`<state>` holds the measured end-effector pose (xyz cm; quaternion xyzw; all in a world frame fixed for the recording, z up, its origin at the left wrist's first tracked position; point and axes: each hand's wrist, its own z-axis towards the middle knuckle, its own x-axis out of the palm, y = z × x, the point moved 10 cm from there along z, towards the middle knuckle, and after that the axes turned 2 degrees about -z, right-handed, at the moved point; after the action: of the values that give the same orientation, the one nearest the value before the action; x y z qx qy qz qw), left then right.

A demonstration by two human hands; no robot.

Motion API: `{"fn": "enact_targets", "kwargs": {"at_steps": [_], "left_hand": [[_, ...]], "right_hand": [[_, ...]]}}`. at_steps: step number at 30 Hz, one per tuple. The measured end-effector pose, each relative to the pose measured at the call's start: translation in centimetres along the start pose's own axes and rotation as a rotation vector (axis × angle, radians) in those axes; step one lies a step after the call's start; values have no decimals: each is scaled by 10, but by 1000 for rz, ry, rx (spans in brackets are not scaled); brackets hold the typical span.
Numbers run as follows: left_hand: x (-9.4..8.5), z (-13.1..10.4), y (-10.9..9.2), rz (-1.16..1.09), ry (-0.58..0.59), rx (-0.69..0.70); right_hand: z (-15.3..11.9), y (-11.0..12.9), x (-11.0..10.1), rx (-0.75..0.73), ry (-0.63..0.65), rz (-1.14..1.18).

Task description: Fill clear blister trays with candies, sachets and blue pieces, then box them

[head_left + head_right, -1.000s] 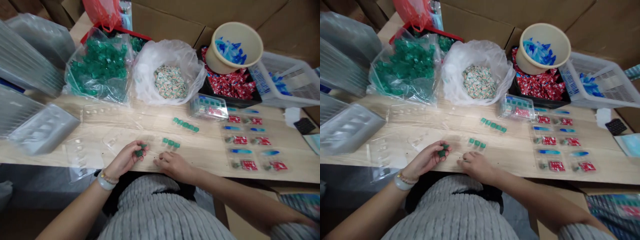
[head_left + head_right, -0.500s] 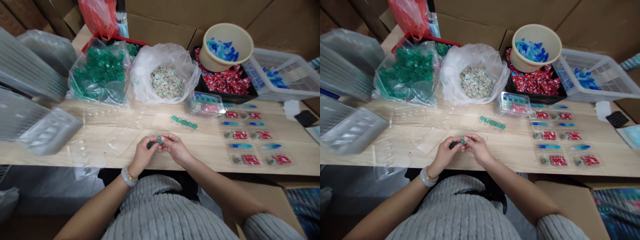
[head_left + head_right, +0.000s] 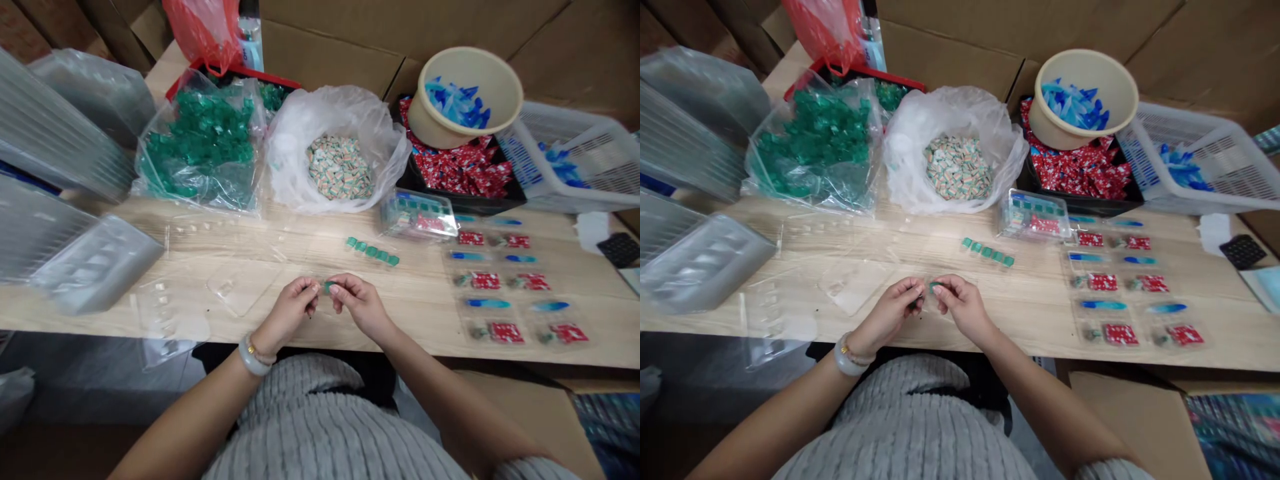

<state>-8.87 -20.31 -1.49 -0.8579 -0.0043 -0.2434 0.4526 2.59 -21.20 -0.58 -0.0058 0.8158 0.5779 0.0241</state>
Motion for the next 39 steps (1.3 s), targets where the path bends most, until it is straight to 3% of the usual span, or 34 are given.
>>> {"fn": "enact_targets", "kwargs": {"at_steps": [3,5,8,11,17,25,31,34,39], "left_hand": [[-13,-3,-5,-206,-56,-16],[-24,-1,-4,-170,-102,10],[-29,6,8,-4,-93,35],[-27,14,19,100,-81,70],[-25,17,20,121,-86,61],[-30,12,14,-46,-122,-9],[-26,15,17,27,-68,-30],[-26,16,16,85,-81,-35],[-18,22,8,116,-97,-12]], "right_hand": [[5,-7,-27,-28,-155,-162],[10,1,-31,-156,-178,-367],[14,19,-11,-424,-134,-734],[14,25,12,-577,-132,-1056],[19,14,32,-540,-115,-1358],[23,12,20,-412,15,-1120],[29,11,13,-352,61,-926],[40,6,-1,-212,8,-752],[43,-1,-17,68,-53,-239]]}}
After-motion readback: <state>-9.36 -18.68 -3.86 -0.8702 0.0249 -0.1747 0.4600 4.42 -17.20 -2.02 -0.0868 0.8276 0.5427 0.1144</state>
